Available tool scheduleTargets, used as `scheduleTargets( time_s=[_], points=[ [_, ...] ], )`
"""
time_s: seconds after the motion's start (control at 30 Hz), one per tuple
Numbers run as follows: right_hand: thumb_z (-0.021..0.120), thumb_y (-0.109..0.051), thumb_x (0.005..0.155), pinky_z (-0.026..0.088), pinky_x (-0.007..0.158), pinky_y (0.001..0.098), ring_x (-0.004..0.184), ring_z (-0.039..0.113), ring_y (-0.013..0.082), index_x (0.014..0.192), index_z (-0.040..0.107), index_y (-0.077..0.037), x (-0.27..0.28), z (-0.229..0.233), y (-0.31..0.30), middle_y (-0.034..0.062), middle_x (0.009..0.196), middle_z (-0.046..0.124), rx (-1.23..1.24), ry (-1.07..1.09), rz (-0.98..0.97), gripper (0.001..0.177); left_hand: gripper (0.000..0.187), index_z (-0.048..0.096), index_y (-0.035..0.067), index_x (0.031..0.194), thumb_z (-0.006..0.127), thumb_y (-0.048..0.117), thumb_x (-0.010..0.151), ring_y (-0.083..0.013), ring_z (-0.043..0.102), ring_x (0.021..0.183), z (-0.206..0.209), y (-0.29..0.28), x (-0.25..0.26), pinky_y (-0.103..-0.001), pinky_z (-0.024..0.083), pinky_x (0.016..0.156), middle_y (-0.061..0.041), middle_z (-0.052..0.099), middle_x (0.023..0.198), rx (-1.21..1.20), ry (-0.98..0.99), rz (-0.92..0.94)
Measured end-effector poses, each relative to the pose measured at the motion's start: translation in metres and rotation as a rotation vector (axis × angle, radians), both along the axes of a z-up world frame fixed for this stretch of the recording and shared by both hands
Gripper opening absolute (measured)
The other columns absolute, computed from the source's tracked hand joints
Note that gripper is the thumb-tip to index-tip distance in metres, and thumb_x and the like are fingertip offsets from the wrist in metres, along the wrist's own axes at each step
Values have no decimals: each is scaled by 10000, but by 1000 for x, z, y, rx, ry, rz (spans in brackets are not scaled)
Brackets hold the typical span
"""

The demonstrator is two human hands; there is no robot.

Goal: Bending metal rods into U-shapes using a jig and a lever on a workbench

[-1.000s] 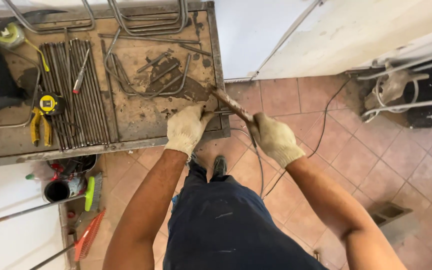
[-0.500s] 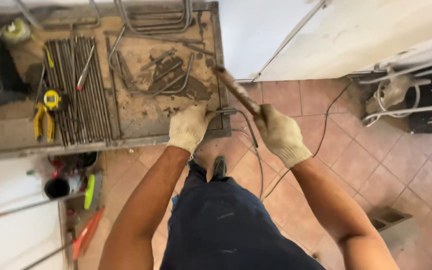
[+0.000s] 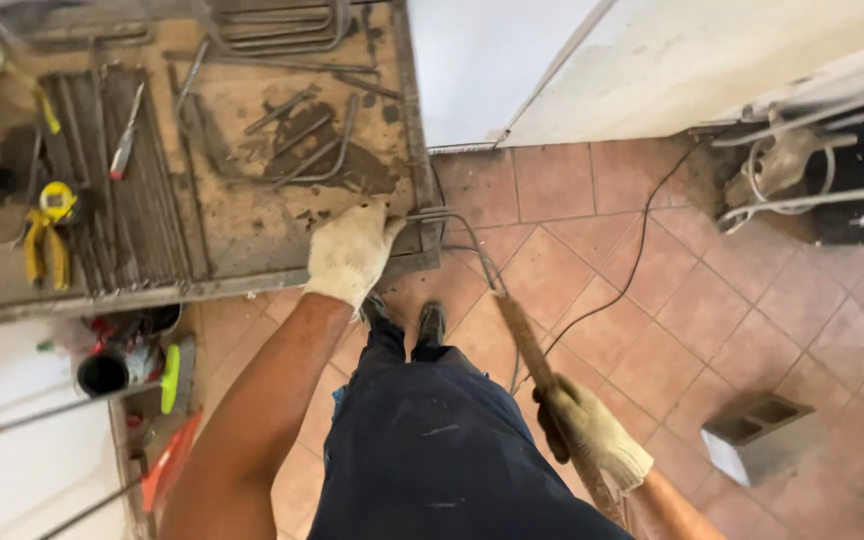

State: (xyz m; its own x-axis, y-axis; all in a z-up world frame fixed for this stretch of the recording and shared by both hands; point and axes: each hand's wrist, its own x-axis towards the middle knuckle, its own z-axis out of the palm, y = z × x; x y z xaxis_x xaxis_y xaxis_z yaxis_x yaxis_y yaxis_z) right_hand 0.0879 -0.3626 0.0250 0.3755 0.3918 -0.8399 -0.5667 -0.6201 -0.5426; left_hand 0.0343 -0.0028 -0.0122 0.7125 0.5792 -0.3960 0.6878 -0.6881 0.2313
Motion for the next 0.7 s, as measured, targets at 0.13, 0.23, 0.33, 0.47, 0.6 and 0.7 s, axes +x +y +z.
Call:
scheduleTargets(
  time_s=[0.13,0.23,0.33,0.47,0.6,0.7],
  points=[
    [459,-385,1038,417,341,361,371,517,260,1003,545,12,10,-14,13,141,564,496,-74,45,85,408,463,644,125,980,511,559,1072,-306,729,689,-1,-2,-2,-478,601,606,-85,707,806,29,35,-23],
    [520,-242,1014,528,335,460,393,634,357,1136,608,91,13,-48,23,268,576,588,139,4,35,365,353,706,141,988,605,479,1003,-318,775,897,9,-5,-5,-472,634,752,-119,776,882,130,-34,-25],
    [522,-289,1015,525,333,454,357,628,351,1102,611,24,19,-41,61,233,522,628,98,-73,103,337,361,686,176,1001,517,492,1040,-288,782,885,4,-4,-7,-445,629,728,-74,780,870,73,19,-48],
    [565,-325,1022,537,364,451,405,632,358,1121,591,30,20,-32,89,273,617,627,129,-39,-44,370,366,696,189,951,583,535,988,-275,780,830,-6,-3,-3,-417,627,682,-68,763,810,172,-12,-42],
    [564,-405,1024,536,353,443,389,628,339,1116,607,29,14,-45,92,262,607,631,49,-38,-41,445,332,713,223,931,614,539,963,-221,785,817,-6,-7,-4,-370,623,669,-13,767,791,242,-14,-42],
    [562,-353,1025,504,354,430,388,584,339,1153,607,46,12,-22,103,252,598,582,35,-4,-128,421,432,699,163,982,507,547,1027,-287,781,862,8,6,3,-439,629,660,-68,781,871,-7,69,-51]
  ],
)
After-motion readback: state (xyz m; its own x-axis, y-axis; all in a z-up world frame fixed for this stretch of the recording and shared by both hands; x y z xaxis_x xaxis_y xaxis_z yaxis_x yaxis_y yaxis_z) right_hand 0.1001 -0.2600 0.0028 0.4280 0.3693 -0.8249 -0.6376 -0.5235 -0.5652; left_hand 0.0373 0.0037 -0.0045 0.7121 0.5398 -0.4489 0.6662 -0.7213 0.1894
